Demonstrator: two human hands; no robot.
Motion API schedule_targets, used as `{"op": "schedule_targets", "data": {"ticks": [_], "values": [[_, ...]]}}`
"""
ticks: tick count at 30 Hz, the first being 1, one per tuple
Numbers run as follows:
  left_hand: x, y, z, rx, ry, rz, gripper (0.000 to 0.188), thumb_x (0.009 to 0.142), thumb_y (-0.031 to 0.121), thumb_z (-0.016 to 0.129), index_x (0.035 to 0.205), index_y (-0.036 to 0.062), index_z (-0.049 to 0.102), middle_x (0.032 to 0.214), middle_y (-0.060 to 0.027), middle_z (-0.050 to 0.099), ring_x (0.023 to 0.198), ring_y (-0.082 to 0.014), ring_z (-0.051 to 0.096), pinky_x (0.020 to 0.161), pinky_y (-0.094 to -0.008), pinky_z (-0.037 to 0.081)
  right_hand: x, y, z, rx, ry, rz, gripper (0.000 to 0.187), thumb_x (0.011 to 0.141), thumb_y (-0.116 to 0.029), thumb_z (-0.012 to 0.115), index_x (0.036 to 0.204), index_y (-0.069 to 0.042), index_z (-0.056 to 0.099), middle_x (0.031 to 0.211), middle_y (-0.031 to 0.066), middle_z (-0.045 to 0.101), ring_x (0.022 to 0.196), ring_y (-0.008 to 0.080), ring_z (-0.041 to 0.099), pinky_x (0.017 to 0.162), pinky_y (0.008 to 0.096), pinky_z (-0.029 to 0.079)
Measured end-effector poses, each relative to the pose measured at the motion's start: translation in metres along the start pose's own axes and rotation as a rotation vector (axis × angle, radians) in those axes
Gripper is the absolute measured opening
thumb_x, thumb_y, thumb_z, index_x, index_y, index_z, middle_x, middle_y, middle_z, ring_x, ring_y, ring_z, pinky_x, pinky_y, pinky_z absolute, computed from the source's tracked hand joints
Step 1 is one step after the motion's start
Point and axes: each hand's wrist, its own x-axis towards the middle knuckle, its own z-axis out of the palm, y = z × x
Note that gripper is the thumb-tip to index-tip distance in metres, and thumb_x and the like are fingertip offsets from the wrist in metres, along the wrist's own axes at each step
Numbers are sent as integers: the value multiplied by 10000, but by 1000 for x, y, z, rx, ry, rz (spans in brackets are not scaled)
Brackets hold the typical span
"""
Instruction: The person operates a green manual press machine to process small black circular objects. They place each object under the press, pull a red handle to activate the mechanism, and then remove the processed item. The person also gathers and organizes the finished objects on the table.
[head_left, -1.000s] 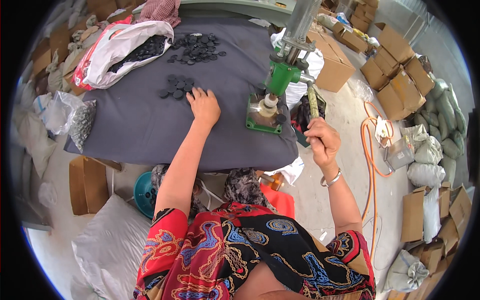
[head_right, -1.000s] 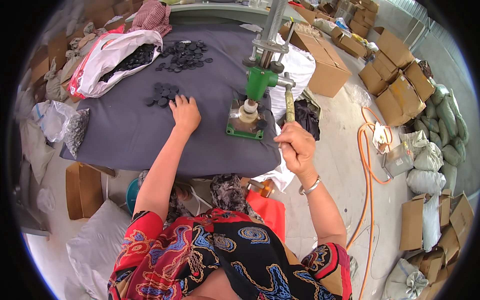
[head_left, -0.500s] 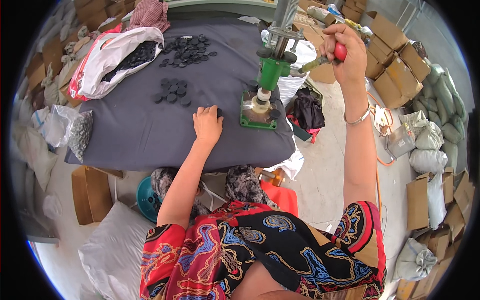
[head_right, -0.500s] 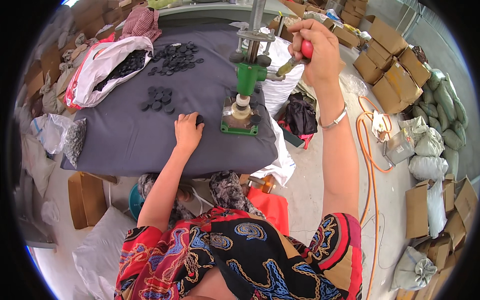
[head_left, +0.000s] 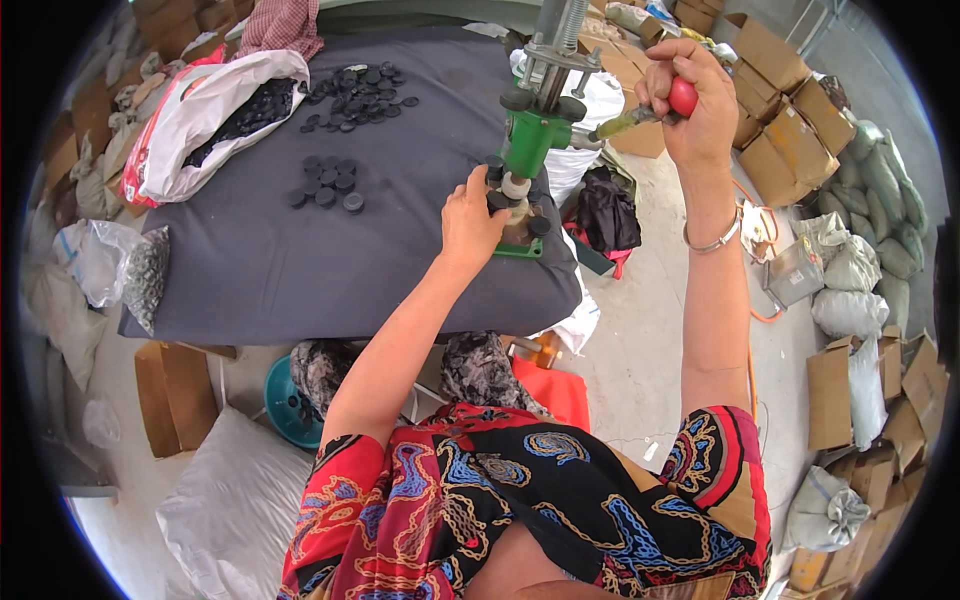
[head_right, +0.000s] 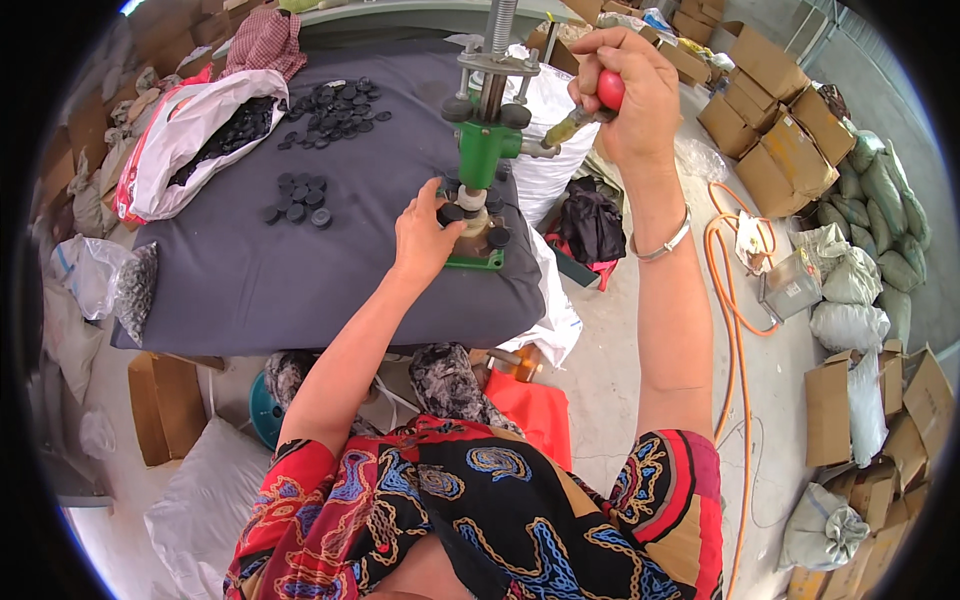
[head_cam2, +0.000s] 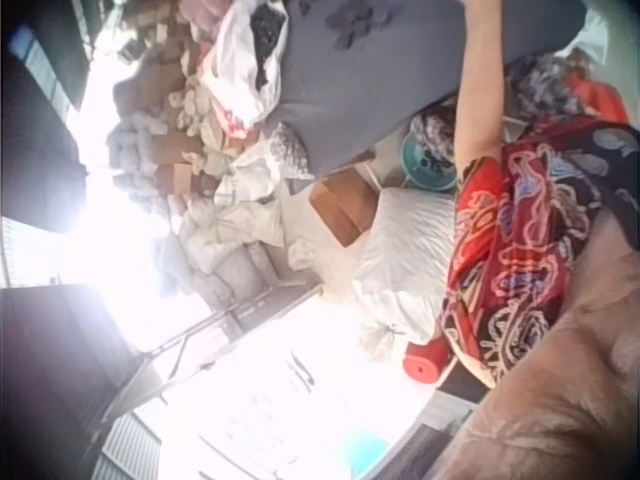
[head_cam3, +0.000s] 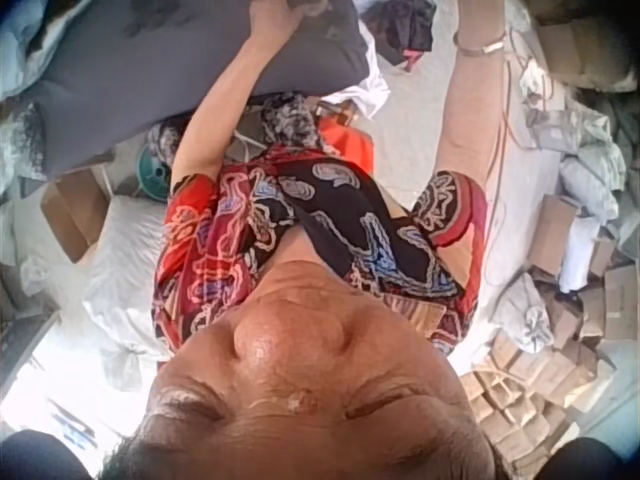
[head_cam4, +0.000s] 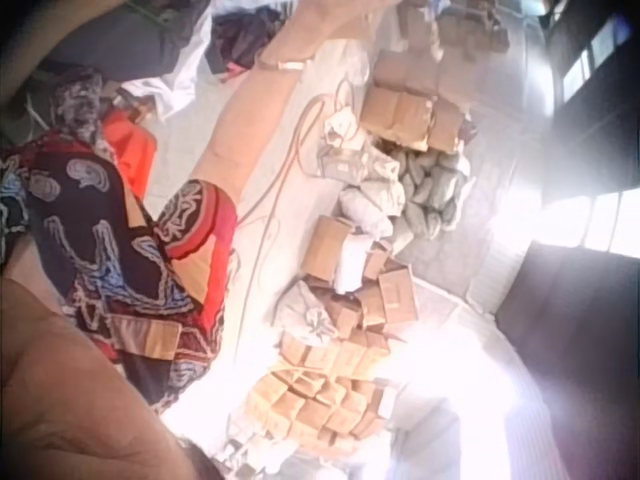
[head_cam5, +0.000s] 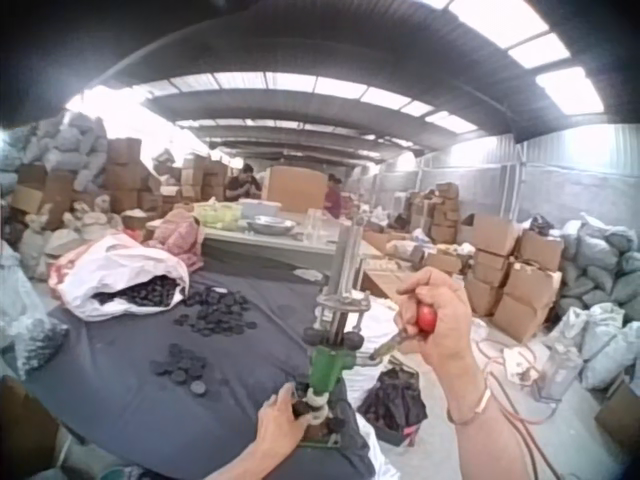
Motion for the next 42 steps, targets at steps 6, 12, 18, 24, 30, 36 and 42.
{"op": "schedule_targets", "data": {"ticks": [6,12,18,24,30,36,42], "values": [[-2,-6,11,-96,20,-47,741,704,102,796,1337,-2,425,1102,-183,680,983,-355,641,876,-397,488,-1,0,2,8,24,-5,241,857,-96,477,915,79,633,579,87,496,481,143,409,534,299,387],[6,-9,28,-92,9,-43,796,713,117,795,1369,-41,371,1081,-130,692,1052,-311,605,945,-449,382,-5,-1,4,9,36,-8,249,850,-95,468,912,90,623,576,92,497,486,144,415,538,299,390],[14,-10,39,-146,-24,-96,820,714,152,808,1364,-72,361,1083,-119,689,1059,-310,600,954,-454,373,-40,3,11,-29,19,-61,245,834,-95,462,899,99,597,565,97,501,496,146,437,540,302,397],[8,-12,19,-105,38,-15,758,692,129,797,1345,-22,441,1198,-155,640,1111,-342,588,966,-415,443,-139,42,14,-358,-112,-309,214,834,-158,569,828,45,635,671,114,575,561,191,533,591,353,459],[-2,-59,-46,410,260,104,496,763,115,685,1229,17,547,1283,-163,562,1225,-335,481,998,-481,361,-169,58,23,-624,-155,-406,105,686,-8,545,756,15,621,596,82,513,561,258,514,662,409,486],[-18,-116,-69,783,121,-85,382,783,102,663,1149,20,590,1236,-179,574,1168,-342,512,928,-457,395,-145,34,20,-586,-166,-255,129,733,-22,529,804,27,625,643,75,554,580,199,546,625,323,471],[-30,-101,-76,623,167,21,352,806,99,654,1145,23,596,1250,-178,564,1097,-351,535,891,-448,411,-71,-2,13,-227,4,58,194,819,-61,479,889,54,618,648,71,556,614,131,533,542,241,411]]}}
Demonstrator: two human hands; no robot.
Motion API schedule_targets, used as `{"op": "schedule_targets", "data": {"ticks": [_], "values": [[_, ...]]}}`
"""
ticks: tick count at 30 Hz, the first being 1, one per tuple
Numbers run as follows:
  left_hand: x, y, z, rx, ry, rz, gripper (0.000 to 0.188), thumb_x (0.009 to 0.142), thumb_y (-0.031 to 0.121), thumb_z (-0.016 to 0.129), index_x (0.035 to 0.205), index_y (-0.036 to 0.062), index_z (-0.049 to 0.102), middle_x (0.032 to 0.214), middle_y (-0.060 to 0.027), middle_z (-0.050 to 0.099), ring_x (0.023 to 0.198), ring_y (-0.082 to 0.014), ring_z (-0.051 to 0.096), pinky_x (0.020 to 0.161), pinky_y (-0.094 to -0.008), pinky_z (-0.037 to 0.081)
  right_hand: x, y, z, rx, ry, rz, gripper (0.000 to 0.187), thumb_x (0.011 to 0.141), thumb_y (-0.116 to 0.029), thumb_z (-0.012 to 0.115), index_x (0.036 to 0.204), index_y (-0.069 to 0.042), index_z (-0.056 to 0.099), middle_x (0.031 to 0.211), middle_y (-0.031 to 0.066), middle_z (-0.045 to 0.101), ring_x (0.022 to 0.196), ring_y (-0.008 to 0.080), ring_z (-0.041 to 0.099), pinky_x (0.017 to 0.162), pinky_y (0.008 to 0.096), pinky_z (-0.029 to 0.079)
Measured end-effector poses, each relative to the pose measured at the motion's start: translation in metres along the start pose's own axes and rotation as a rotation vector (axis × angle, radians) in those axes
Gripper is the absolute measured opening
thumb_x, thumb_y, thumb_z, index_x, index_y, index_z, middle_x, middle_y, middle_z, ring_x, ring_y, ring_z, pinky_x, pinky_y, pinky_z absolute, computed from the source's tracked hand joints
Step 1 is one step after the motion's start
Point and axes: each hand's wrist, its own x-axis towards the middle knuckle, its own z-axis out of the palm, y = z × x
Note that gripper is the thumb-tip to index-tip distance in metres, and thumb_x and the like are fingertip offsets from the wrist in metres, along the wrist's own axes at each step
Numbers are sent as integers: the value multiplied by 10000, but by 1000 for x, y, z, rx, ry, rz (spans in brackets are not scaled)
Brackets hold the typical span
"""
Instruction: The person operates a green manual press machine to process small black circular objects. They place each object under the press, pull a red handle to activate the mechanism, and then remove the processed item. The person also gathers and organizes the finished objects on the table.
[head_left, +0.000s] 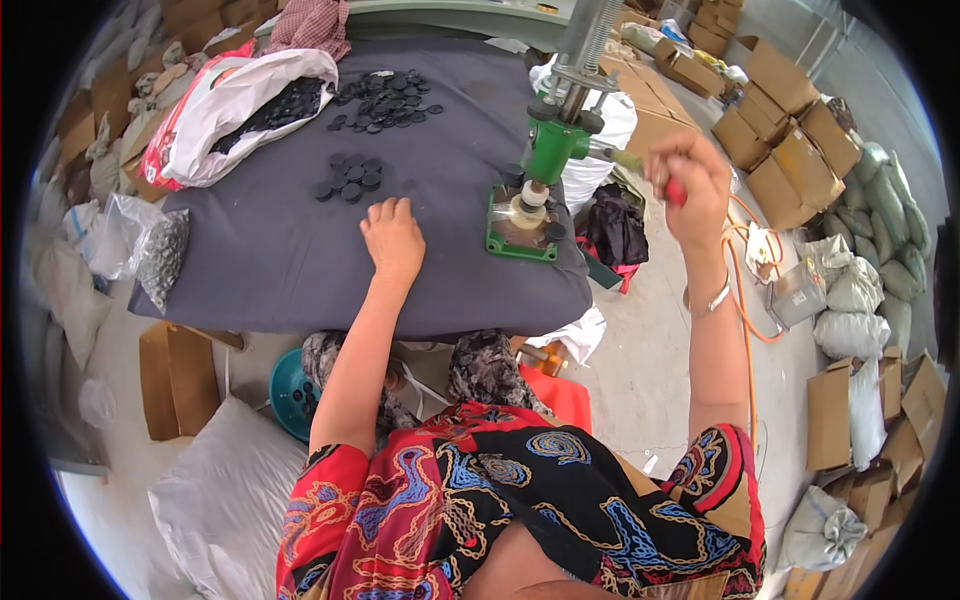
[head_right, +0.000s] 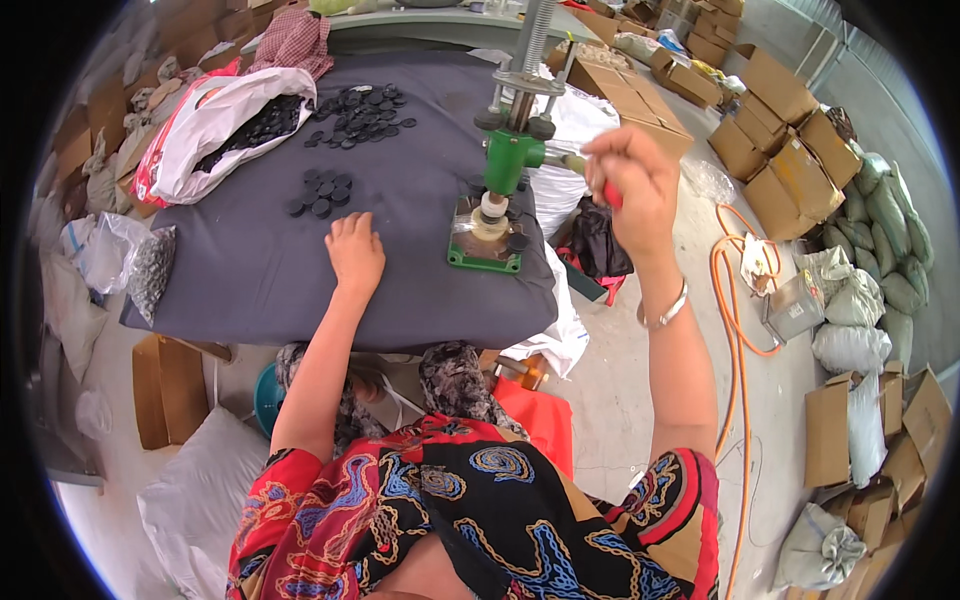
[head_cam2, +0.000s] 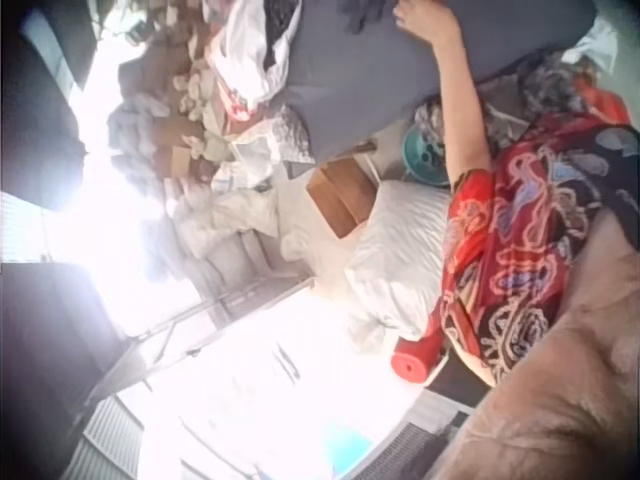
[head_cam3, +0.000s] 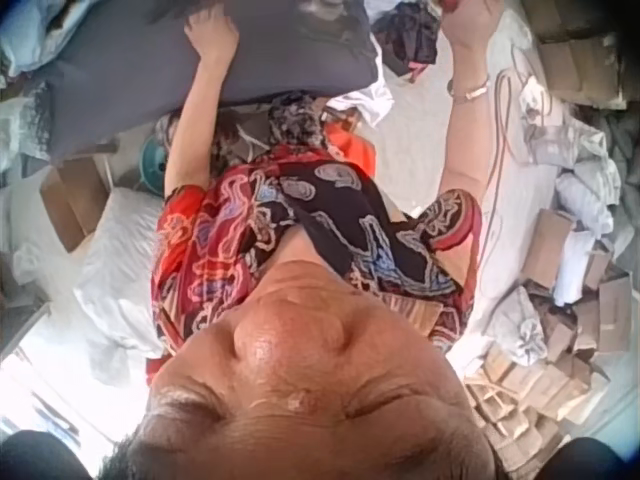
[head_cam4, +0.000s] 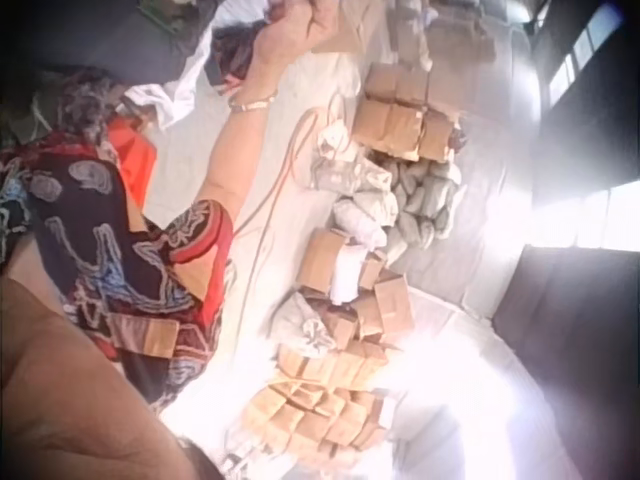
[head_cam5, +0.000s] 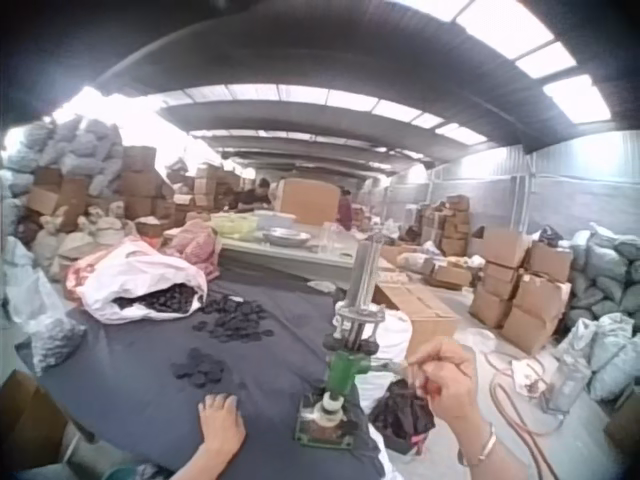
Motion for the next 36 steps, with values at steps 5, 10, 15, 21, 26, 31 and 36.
{"op": "schedule_targets", "data": {"ticks": [5,10,15,21,26,31,36], "values": [[9,-11,7,101,30,-117,337,835,117,650,1161,41,602,1269,-161,574,1098,-343,544,890,-469,440,13,-1,-2,111,-22,-22,203,829,-65,481,911,68,610,635,74,546,597,131,505,523,244,384],[12,-26,14,96,-27,-129,302,836,117,660,1129,51,625,1218,-140,605,1073,-329,559,870,-445,470,-30,9,5,-70,18,-79,176,799,-87,524,857,47,622,652,85,567,636,156,545,606,271,446],[19,-29,12,25,25,-150,286,807,109,693,1086,66,645,1132,-115,631,1033,-309,565,844,-418,479,-95,58,19,-396,-104,-454,122,647,34,543,747,8,608,611,89,520,568,244,512,700,390,498],[21,-33,11,-47,-30,-205,286,770,91,722,1044,82,638,1013,-101,664,964,-301,584,815,-420,482,-86,48,17,-432,-181,-418,124,649,36,536,744,-1,607,602,83,501,558,240,506,665,376,495],[18,5,3,-398,25,-168,413,725,87,728,1113,69,588,996,-133,661,948,-315,598,810,-423,497,-54,19,9,-267,-22,-129,129,747,-36,544,819,12,640,714,69,596,621,140,570,590,263,470],[12,90,-11,-689,-116,10,496,699,67,732,1160,61,549,983,-155,655,945,-331,621,816,-426,506,20,3,-3,94,57,-59,209,816,-98,513,895,63,620,657,84,575,545,120,500,543,264,434],[13,118,4,-633,-135,56,537,715,61,719,1209,40,508,974,-152,662,979,-342,594,850,-458,465,55,-2,-10,222,13,-54,212,842,-78,490,906,78,619,587,90,531,500,138,468,548,292,427]]}}
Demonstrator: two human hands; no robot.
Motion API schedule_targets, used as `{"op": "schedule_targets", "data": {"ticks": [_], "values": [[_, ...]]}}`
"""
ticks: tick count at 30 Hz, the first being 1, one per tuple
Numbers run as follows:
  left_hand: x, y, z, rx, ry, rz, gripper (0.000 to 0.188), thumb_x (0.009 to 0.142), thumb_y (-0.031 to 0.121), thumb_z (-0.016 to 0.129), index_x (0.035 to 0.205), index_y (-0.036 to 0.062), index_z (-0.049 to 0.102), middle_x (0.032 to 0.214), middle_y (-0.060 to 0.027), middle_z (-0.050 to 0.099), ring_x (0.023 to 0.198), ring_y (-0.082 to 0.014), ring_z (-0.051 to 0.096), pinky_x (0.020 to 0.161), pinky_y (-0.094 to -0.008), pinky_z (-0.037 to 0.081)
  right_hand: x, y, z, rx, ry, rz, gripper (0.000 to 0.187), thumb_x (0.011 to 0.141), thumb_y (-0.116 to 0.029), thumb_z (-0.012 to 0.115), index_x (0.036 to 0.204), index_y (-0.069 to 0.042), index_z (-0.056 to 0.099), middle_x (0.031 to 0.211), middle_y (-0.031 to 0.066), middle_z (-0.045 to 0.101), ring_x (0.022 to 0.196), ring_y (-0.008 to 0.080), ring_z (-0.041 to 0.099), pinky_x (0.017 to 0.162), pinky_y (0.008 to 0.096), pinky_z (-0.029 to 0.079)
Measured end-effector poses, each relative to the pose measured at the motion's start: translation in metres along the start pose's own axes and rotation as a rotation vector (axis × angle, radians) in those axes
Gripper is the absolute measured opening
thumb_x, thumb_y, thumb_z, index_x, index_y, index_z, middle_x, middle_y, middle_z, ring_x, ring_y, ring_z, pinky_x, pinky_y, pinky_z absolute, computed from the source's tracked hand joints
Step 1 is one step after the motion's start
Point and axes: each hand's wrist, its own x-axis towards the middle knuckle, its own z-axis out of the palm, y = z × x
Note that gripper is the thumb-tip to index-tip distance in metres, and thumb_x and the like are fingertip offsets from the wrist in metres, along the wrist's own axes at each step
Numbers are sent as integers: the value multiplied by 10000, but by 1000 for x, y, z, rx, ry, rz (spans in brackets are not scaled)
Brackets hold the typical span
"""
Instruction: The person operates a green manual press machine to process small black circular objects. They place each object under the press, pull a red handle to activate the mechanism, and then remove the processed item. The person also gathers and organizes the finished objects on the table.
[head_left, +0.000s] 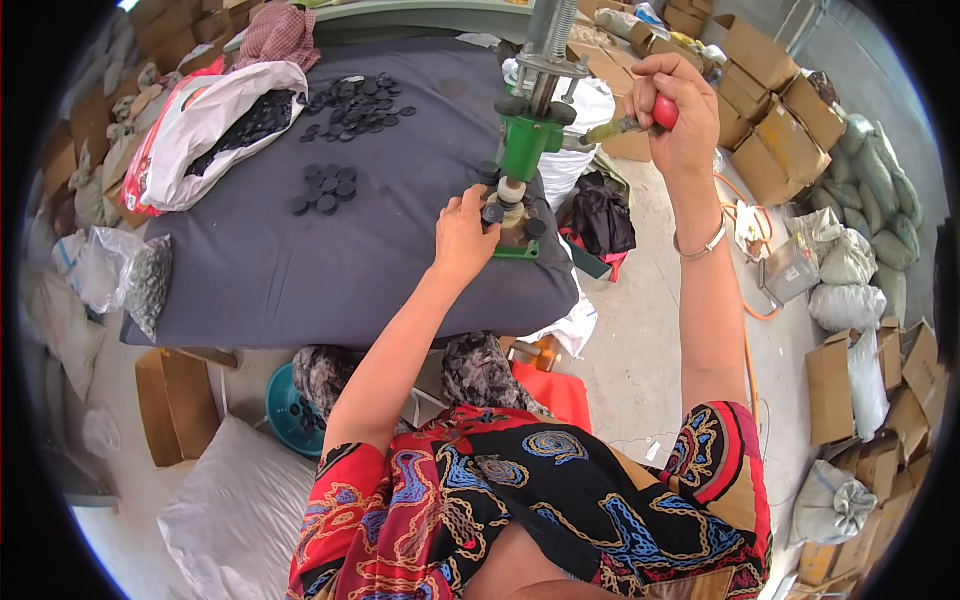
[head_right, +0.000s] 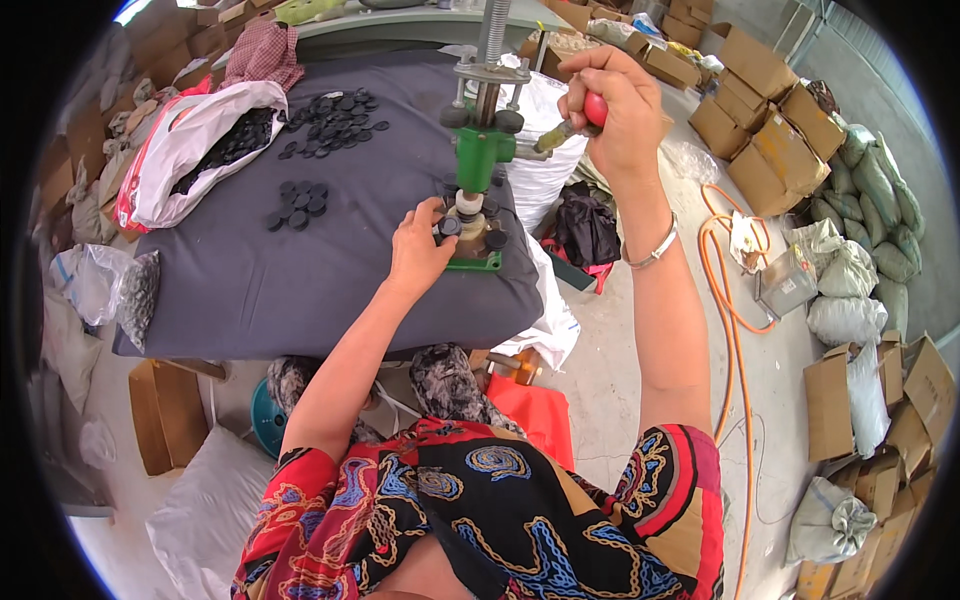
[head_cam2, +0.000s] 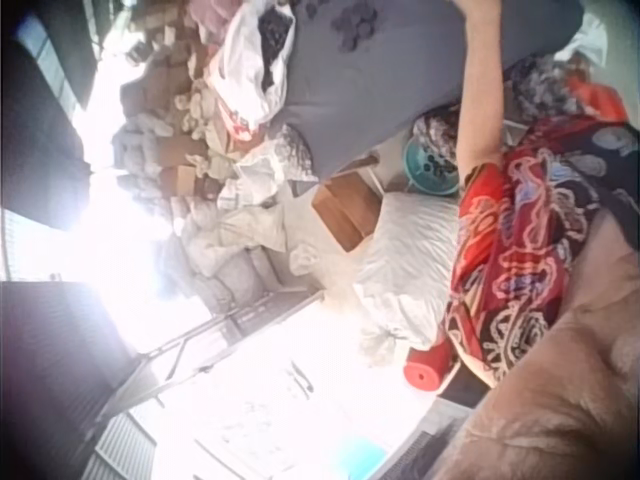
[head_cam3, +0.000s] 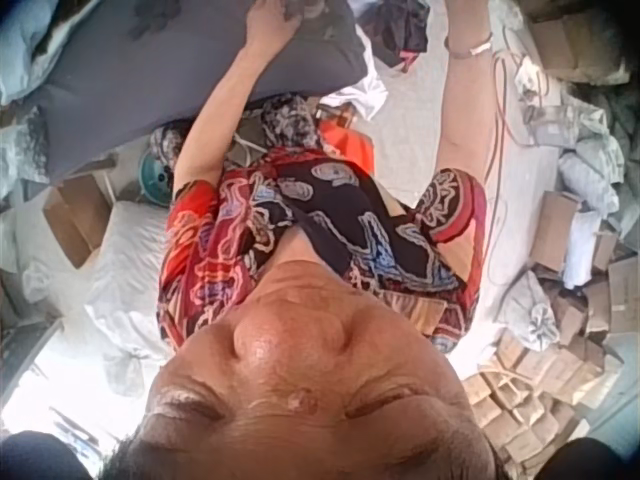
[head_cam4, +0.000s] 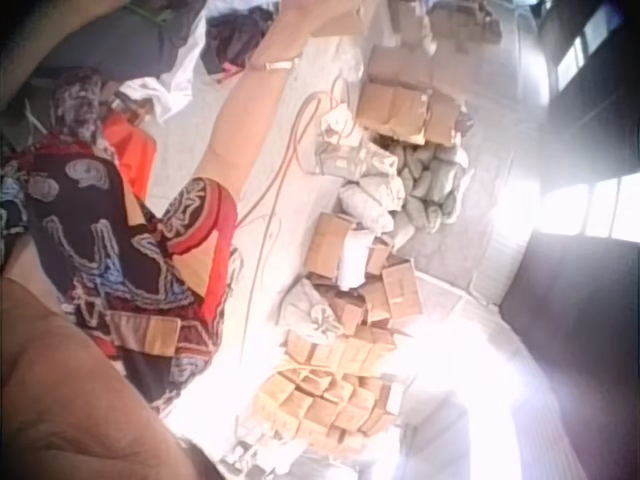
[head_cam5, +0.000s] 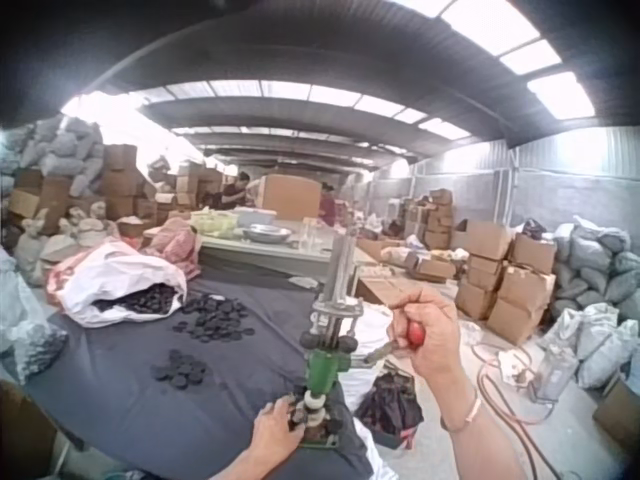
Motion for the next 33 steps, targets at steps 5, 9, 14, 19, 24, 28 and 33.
{"op": "schedule_targets", "data": {"ticks": [5,9,14,19,24,28,33], "values": [[13,2,14,8,-5,-5,578,713,70,737,1230,13,486,1025,-152,676,1009,-349,584,882,-456,426,1,1,0,-6,1,-18,220,847,-81,484,907,79,621,578,88,529,484,137,459,552,288,430],[20,-2,27,-19,14,-28,624,708,83,748,1259,3,467,1043,-149,681,1022,-352,580,891,-457,421,-5,3,4,-50,28,-33,217,847,-84,481,900,75,618,577,85,528,485,134,454,554,284,428],[24,-4,34,-43,9,-79,653,710,83,762,1284,10,459,1092,-149,679,1064,-350,584,904,-447,455,-42,7,9,-40,-4,-58,209,848,-88,478,885,74,605,587,76,527,510,128,457,553,267,414],[23,-9,33,-143,25,-58,651,712,72,738,1297,-2,463,1119,-133,665,1060,-344,565,926,-454,415,-116,39,10,-406,-53,-275,134,775,-82,551,804,30,618,607,71,541,560,191,518,601,327,467],[10,-30,2,68,83,11,582,726,74,708,1266,3,506,1260,-166,587,1155,-352,518,982,-474,383,-158,63,18,-611,-160,-418,87,653,2,562,727,2,609,594,80,506,553,261,515,662,397,501],[30,-78,-40,489,245,38,553,761,149,706,1265,17,520,1315,-200,540,1247,-376,460,1024,-529,342,-147,54,14,-645,-196,-393,114,630,22,550,728,1,605,591,84,494,557,266,511,671,398,495],[39,-126,-79,889,83,-179,476,826,259,684,1211,6,565,1314,-218,534,1257,-373,460,1072,-567,294,-125,36,16,-545,-181,-277,100,667,1,556,749,13,612,635,88,534,570,226,520,638,345,474]]}}
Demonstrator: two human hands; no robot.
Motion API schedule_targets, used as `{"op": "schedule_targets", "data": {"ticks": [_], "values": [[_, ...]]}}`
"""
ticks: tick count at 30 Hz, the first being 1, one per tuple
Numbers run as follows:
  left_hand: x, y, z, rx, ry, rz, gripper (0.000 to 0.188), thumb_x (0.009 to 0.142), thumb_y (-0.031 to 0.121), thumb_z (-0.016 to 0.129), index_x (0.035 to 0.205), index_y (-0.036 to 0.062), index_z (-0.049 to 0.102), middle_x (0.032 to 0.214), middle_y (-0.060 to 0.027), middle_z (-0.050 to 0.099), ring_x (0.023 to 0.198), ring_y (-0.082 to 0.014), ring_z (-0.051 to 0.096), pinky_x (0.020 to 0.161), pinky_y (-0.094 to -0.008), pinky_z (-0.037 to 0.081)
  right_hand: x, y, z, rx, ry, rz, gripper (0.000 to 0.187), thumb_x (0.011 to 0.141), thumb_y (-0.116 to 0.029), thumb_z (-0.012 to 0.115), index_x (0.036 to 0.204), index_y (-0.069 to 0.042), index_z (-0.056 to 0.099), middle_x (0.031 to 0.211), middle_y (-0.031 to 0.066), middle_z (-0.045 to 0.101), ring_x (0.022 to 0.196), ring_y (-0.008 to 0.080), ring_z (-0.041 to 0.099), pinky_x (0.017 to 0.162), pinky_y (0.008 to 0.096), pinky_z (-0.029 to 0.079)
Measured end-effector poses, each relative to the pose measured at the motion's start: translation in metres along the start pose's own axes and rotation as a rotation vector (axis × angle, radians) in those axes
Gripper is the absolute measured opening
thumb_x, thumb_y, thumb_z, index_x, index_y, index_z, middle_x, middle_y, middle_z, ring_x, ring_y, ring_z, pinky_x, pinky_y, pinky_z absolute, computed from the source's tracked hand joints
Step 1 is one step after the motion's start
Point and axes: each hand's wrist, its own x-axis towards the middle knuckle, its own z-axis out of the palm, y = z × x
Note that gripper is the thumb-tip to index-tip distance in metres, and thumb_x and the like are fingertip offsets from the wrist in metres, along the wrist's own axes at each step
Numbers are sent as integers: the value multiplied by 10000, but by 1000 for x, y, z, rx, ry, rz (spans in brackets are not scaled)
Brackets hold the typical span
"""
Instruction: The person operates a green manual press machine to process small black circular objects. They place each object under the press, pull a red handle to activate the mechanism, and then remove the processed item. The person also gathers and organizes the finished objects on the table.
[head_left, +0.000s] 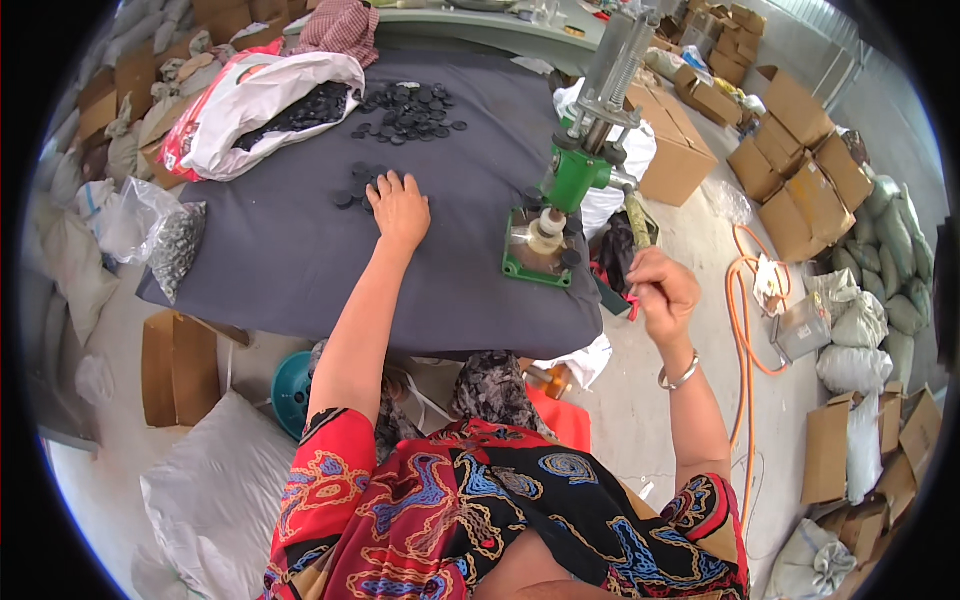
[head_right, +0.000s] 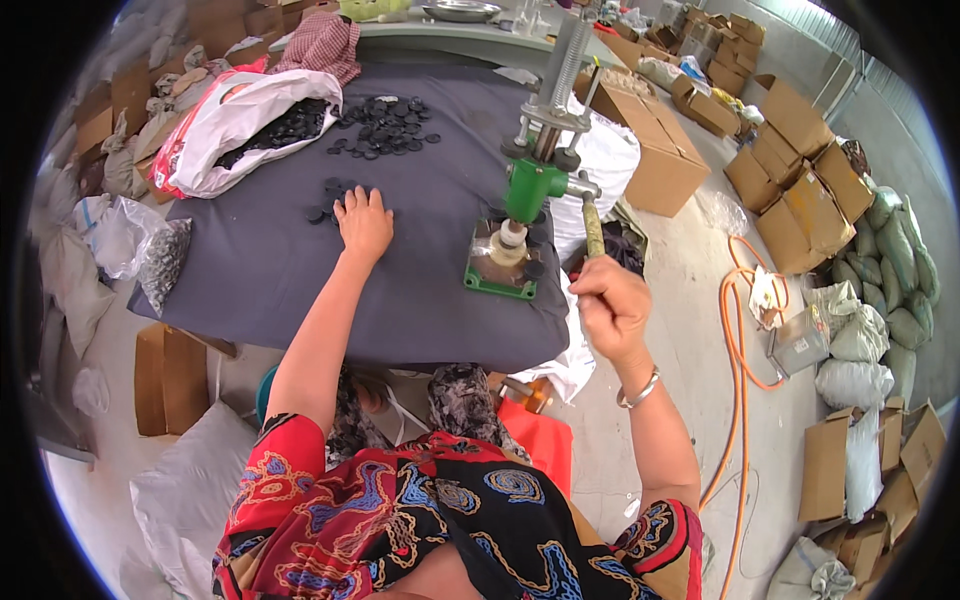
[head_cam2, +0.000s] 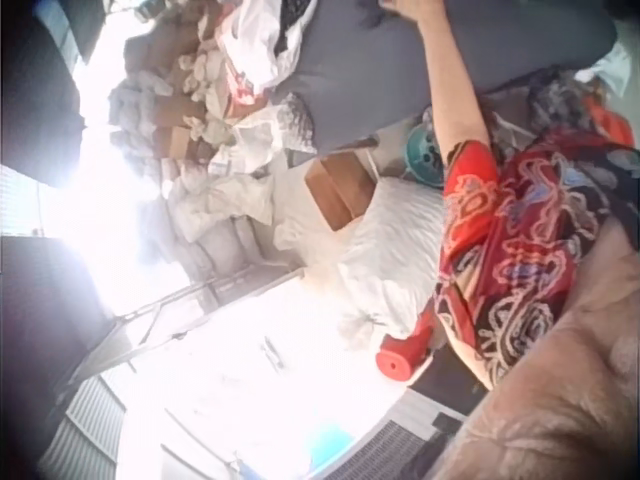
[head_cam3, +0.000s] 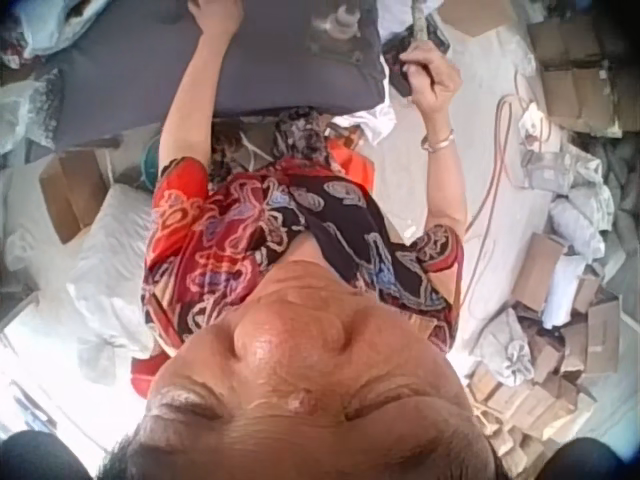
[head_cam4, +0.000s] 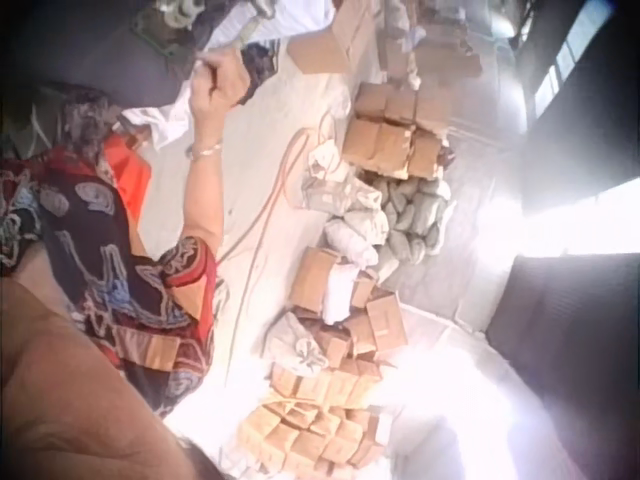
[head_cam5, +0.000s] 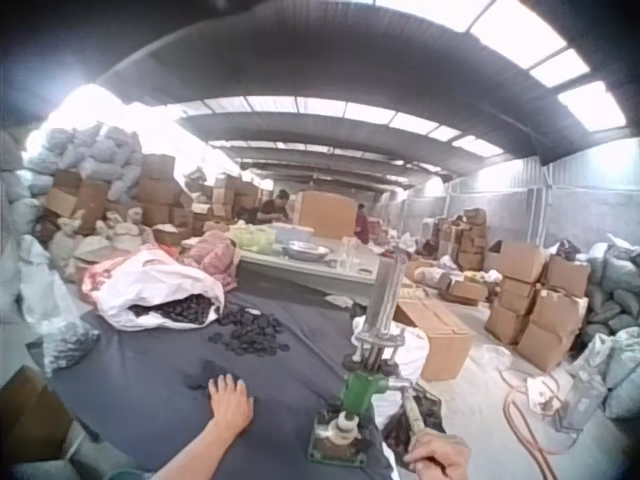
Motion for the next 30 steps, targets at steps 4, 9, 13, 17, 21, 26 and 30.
{"op": "schedule_targets", "data": {"ticks": [4,9,13,17,21,26,30], "values": [[-18,-9,7,87,-41,74,440,853,302,653,1150,-17,589,1298,-208,547,1230,-347,489,1082,-572,283,22,-8,-16,97,40,183,115,774,-64,546,794,20,621,703,62,589,610,125,550,564,245,433],[-46,14,-28,-83,-121,178,329,833,194,668,1100,7,633,1197,-137,619,1129,-301,543,1030,-526,340,66,4,-35,322,124,265,206,819,-136,534,894,39,612,685,76,587,559,118,522,540,237,416],[-66,17,-28,-343,-20,109,314,785,112,705,1089,53,654,1135,-119,641,1070,-296,558,941,-457,395,115,19,-47,517,109,301,213,838,-110,513,917,59,615,612,77,531,516,132,471,559,284,413],[-65,15,-21,-412,-61,43,373,750,93,738,1110,62,649,1091,-131,651,1023,-301,579,889,-420,434,138,25,-51,543,126,317,200,853,-84,499,905,64,624,587,67,499,499,130,440,555,295,405],[-65,36,-29,-642,-41,15,470,718,91,760,1164,47,617,1061,-157,655,938,-325,613,834,-418,485,140,28,-50,534,166,324,200,857,-74,489,897,63,629,582,69,502,492,130,433,548,299,406],[-65,104,-48,-899,-91,105,592,704,97,760,1251,42,539,1022,-163,656,956,-337,609,834,-438,486,139,29,-51,552,157,313,202,855,-73,488,902,62,631,583,75,509,480,134,435,540,302,408],[-61,133,-47,-817,-150,130,649,713,105,759,1299,28,489,1058,-160,659,1027,-327,593,886,-437,460,140,28,-50,551,175,321,202,854,-72,488,900,64,631,579,77,509,476,136,438,536,303,408]]}}
